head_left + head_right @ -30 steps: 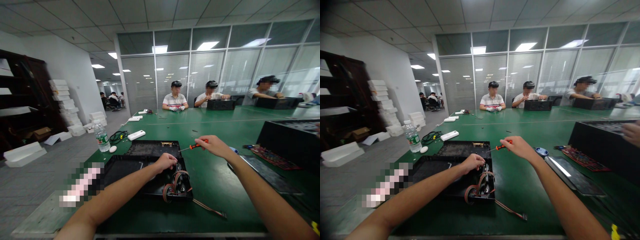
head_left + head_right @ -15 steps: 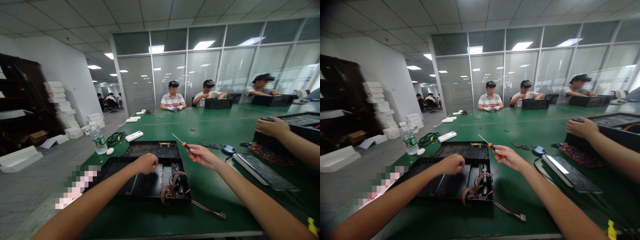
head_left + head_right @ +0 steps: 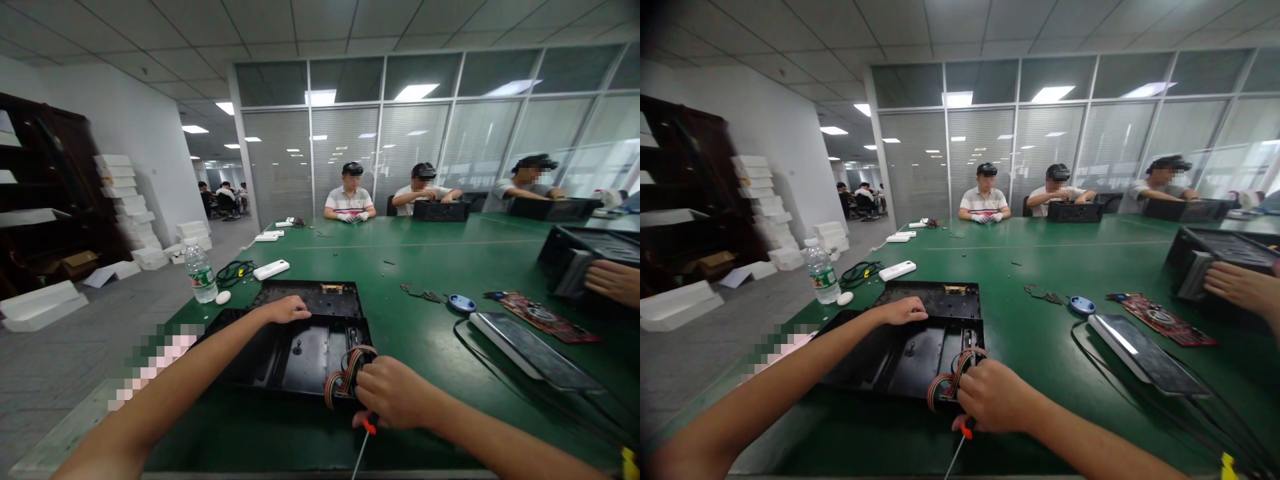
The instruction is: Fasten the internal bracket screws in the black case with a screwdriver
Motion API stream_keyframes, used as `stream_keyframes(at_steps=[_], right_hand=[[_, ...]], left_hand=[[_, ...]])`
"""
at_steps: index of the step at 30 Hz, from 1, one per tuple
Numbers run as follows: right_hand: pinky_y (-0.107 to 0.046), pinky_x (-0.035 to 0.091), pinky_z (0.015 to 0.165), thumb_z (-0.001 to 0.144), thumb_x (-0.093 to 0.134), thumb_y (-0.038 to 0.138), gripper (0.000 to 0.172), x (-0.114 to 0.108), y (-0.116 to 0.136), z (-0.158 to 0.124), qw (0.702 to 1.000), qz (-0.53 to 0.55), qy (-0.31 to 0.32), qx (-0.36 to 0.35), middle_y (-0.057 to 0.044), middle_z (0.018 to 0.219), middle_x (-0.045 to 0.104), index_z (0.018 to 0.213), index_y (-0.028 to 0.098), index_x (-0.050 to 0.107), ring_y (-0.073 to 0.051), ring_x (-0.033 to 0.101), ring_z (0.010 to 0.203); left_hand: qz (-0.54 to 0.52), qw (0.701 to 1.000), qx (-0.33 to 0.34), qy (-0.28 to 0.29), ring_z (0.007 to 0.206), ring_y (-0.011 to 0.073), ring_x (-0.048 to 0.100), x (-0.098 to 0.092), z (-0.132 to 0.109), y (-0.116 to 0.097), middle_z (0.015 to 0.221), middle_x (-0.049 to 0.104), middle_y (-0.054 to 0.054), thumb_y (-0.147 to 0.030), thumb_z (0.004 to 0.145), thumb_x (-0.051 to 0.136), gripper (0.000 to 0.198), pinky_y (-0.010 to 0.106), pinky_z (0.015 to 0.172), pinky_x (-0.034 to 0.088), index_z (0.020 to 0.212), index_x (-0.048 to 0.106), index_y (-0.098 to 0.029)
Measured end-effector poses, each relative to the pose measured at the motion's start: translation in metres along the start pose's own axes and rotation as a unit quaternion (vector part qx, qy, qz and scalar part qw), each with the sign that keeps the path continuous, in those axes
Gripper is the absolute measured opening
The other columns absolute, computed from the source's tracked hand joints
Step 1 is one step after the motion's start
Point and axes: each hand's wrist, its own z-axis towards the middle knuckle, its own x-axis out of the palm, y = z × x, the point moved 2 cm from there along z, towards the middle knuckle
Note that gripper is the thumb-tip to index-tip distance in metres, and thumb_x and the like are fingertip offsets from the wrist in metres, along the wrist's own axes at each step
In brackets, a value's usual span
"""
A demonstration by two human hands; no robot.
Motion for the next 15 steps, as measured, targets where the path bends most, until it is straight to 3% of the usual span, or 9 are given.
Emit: stream_keyframes(at_steps=[6, 9, 12, 15], right_hand=[[-0.031, 0.018, 0.051, 0.092, 0.041, 0.036, 0.031, -0.001, 0.006, -0.010, 1.000, -0.008, -0.003, -0.020, 0.000, 0.065, 0.055, 0.069, 0.018, 0.050, -0.013, 0.045, 0.057], [-0.030, 0.017, 0.051, 0.092, 0.041, 0.035, 0.029, -0.003, 0.008, -0.011, 1.000, -0.008, -0.011, 0.014, 0.001, 0.063, 0.056, 0.070, 0.018, 0.050, -0.014, 0.045, 0.057], [-0.030, 0.017, 0.051, 0.092, 0.041, 0.034, 0.029, -0.003, 0.009, -0.013, 0.999, -0.011, -0.019, 0.035, 0.001, 0.061, 0.056, 0.070, 0.018, 0.050, -0.014, 0.045, 0.057], [-0.030, 0.017, 0.051, 0.092, 0.041, 0.034, 0.030, -0.001, 0.008, -0.017, 1.000, 0.001, -0.022, 0.009, 0.000, 0.060, 0.057, 0.069, 0.018, 0.049, -0.013, 0.045, 0.056]], left_hand=[[-0.061, 0.997, -0.019, 0.051, 0.077, 0.0134, 0.056, 0.007, 0.010, 0.000, 0.089, 0.063, 0.003, -0.046, 0.084, 0.049, 0.038, 0.018, 0.067, 0.039, 0.098, 0.064, -0.015], [-0.028, 0.998, 0.029, 0.042, 0.079, 0.0145, 0.056, 0.002, 0.011, -0.011, 0.089, 0.063, 0.004, -0.046, 0.080, 0.055, 0.036, 0.019, 0.070, 0.039, 0.096, 0.064, -0.015], [-0.029, 0.996, 0.078, 0.032, 0.084, 0.0146, 0.056, 0.000, 0.013, -0.020, 0.093, 0.063, 0.005, -0.043, 0.090, 0.040, 0.036, 0.020, 0.076, 0.039, 0.098, 0.063, -0.016], [-0.038, 0.997, 0.055, 0.049, 0.082, 0.0139, 0.057, 0.002, 0.018, -0.017, 0.091, 0.063, 0.004, -0.040, 0.092, 0.035, 0.038, 0.019, 0.074, 0.039, 0.095, 0.064, -0.015]])
